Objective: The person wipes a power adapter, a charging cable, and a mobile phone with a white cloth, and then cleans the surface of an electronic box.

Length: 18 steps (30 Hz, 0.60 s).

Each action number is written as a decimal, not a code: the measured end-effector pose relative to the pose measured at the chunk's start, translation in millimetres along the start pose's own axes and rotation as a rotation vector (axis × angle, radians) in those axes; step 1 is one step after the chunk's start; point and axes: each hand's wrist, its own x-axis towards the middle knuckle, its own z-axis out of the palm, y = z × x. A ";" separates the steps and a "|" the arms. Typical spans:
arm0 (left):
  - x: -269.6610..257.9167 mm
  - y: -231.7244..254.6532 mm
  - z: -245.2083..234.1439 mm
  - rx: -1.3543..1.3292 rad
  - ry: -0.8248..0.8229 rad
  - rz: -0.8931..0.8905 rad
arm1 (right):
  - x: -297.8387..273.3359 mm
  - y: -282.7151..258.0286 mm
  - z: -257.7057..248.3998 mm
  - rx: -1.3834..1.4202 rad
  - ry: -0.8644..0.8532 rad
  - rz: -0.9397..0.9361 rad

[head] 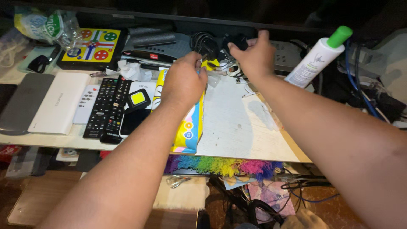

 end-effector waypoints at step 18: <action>3.0 41.4 24.0 -0.066 0.133 0.285 | -103.0 11.0 -83.9 0.539 -0.150 -0.100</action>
